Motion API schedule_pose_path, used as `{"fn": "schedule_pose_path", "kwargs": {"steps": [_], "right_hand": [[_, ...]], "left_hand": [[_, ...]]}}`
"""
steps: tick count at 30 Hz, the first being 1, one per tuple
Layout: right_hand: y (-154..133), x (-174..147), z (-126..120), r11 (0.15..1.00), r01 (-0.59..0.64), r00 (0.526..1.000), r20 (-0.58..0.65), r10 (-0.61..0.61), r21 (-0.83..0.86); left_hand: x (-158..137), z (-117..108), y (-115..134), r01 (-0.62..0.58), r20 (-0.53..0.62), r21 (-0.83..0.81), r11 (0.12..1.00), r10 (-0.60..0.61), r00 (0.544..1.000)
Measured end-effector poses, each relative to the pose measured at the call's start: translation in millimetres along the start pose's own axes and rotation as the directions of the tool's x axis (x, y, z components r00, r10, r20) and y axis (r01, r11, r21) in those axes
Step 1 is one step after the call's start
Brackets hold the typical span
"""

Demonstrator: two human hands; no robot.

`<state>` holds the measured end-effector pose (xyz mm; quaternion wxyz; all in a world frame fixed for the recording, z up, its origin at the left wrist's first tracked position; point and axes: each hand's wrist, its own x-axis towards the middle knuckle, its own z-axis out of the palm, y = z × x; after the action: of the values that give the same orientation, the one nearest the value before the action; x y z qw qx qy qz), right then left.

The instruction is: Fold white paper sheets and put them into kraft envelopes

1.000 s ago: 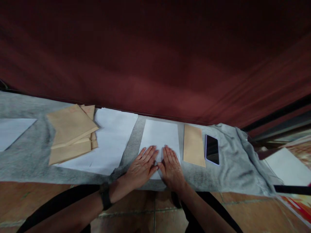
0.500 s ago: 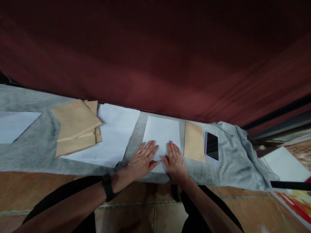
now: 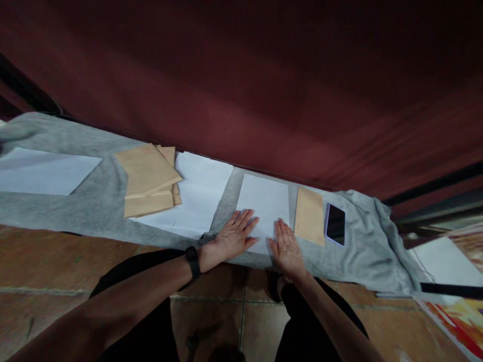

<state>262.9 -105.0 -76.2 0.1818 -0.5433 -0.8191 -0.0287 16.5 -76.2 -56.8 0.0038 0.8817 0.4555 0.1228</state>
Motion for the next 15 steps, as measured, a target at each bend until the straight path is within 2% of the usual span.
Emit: {"fn": "schedule_pose_path", "kwargs": {"steps": [15], "right_hand": [[4,-35,-12,0.992,0.017,0.998,-0.054,-0.024,-0.122]], "left_hand": [[0,-1,0,0.042,0.061,0.057,0.997,-0.046,0.997]]}}
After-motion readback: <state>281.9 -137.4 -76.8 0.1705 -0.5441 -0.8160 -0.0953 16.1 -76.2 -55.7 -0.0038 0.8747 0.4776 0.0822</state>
